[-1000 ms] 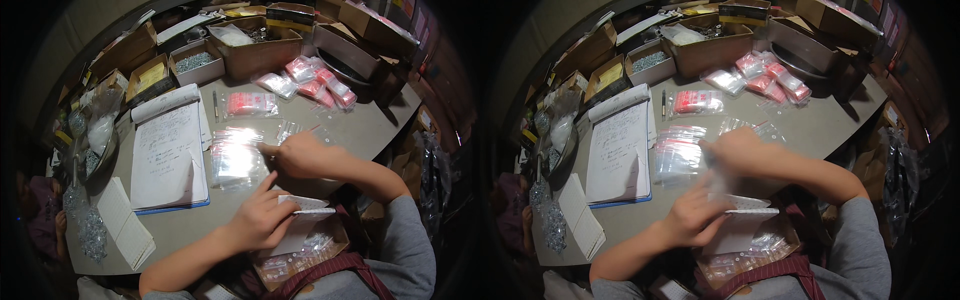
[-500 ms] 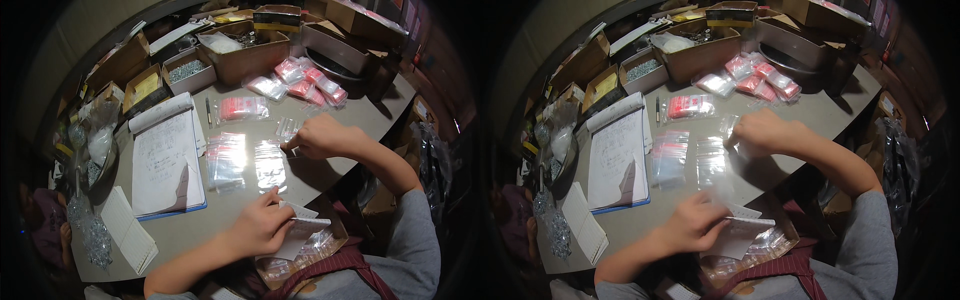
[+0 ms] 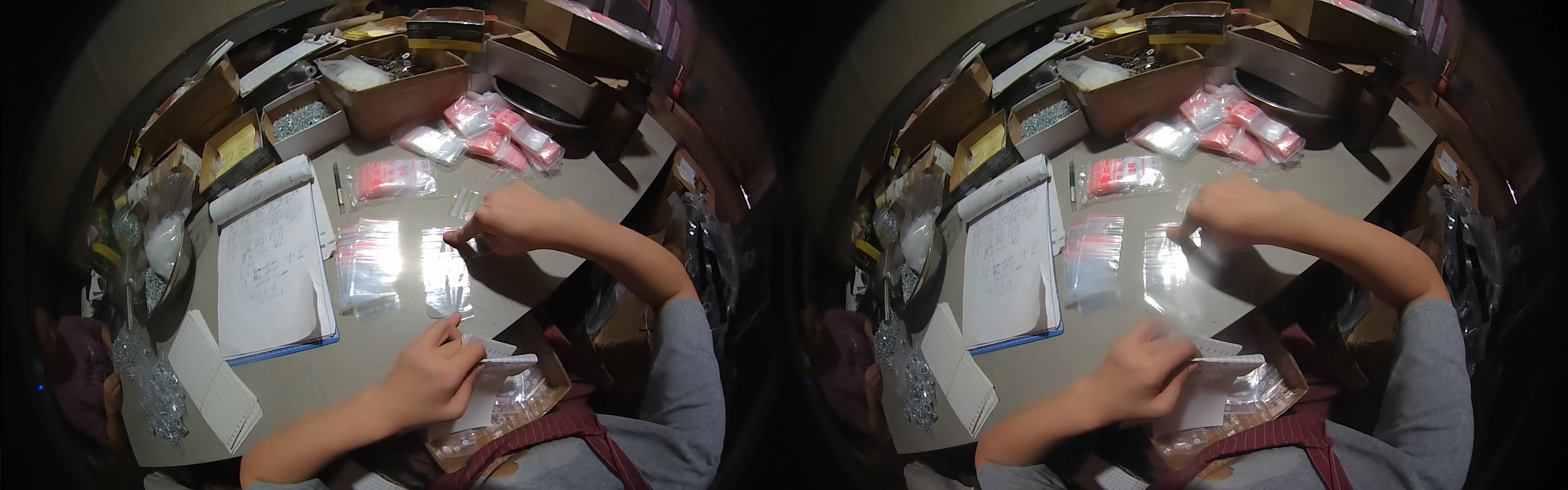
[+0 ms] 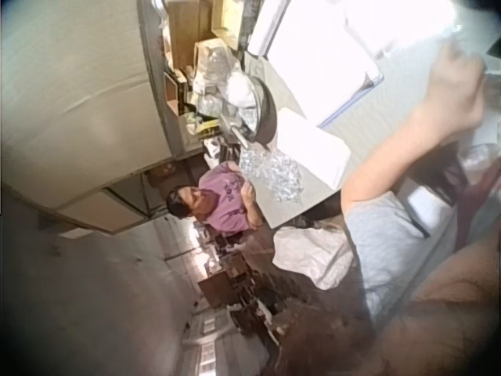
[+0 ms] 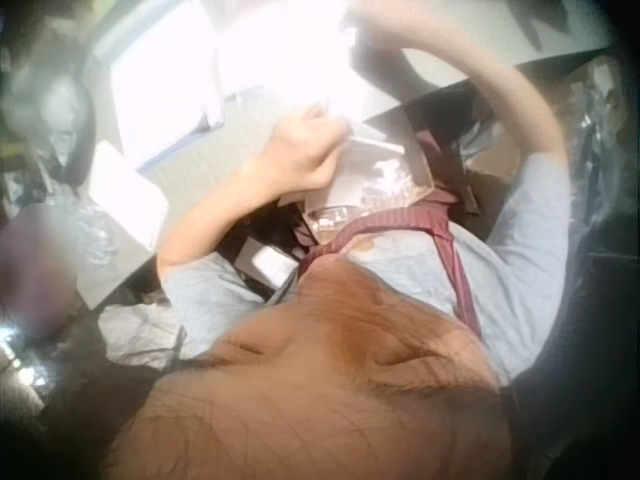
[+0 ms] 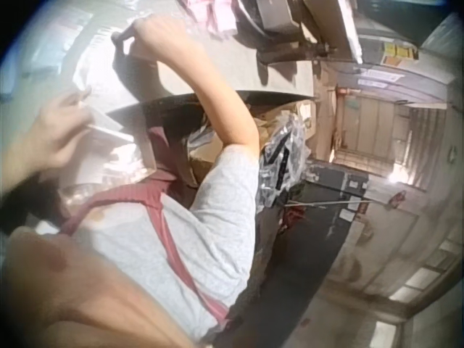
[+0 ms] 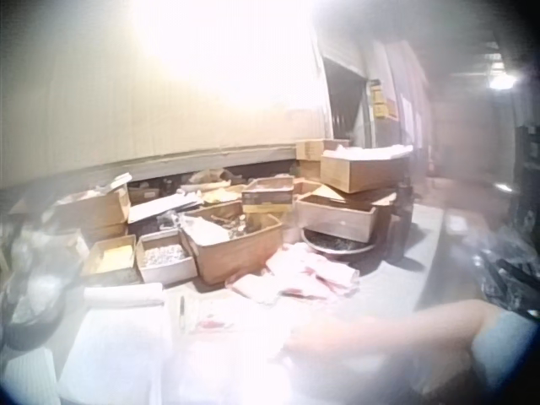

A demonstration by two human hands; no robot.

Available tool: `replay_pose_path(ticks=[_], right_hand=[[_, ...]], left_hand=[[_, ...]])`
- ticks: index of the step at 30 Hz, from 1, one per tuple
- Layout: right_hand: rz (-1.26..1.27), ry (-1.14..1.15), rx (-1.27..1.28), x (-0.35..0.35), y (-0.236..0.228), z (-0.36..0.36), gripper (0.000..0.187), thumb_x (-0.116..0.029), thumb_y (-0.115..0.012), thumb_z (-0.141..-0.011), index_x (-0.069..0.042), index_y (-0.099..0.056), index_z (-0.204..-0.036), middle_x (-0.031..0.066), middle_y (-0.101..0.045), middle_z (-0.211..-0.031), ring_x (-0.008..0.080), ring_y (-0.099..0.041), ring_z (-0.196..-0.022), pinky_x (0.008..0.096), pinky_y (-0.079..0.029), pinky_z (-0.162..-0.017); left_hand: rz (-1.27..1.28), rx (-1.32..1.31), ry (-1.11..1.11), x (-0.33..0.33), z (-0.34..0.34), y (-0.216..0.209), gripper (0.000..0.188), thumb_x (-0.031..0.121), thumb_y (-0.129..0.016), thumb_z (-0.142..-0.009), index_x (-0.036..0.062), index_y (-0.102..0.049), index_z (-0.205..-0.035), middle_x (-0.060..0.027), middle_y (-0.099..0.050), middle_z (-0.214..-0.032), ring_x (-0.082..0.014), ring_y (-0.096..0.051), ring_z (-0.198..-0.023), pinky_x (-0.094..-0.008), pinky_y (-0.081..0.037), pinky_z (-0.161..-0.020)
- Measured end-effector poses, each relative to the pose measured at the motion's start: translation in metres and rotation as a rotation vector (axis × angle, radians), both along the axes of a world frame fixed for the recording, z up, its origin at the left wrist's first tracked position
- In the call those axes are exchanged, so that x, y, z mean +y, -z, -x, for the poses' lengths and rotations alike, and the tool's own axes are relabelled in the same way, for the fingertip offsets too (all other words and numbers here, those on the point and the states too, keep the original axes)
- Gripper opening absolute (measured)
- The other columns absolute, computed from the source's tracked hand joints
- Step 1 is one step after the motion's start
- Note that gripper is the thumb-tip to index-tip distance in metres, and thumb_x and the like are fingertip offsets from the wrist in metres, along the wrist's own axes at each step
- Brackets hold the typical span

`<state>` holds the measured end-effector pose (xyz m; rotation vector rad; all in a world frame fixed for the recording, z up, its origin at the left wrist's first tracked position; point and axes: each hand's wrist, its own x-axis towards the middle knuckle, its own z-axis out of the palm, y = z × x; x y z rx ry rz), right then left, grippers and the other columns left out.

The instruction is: The person picks small white beads from a sheet and places them into small clear plastic bags. They repeat this process, filling multiple bags with beads and arranging them on the table.

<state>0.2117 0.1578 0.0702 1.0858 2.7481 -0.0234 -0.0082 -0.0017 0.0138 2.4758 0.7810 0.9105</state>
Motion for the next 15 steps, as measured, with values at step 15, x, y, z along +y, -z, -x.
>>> replay_pose_path(ticks=[15], right_hand=[[0.019,-0.044,0.444,0.025,0.028,-0.022,0.046,-0.019,-0.069,-0.087,-0.016,-0.072,-0.133,0.0131,-0.075,-0.090,0.0292,-0.072,-0.081,0.0431,-0.055,-0.073]], left_hand=[[-0.003,-0.010,-0.070,-0.002,-0.004,0.003,0.011,0.007,-0.073,-0.085,0.0057,-0.068,-0.095,-0.0125,-0.066,-0.076,-0.0352,-0.066,-0.080,-0.0429,-0.054,-0.086]])
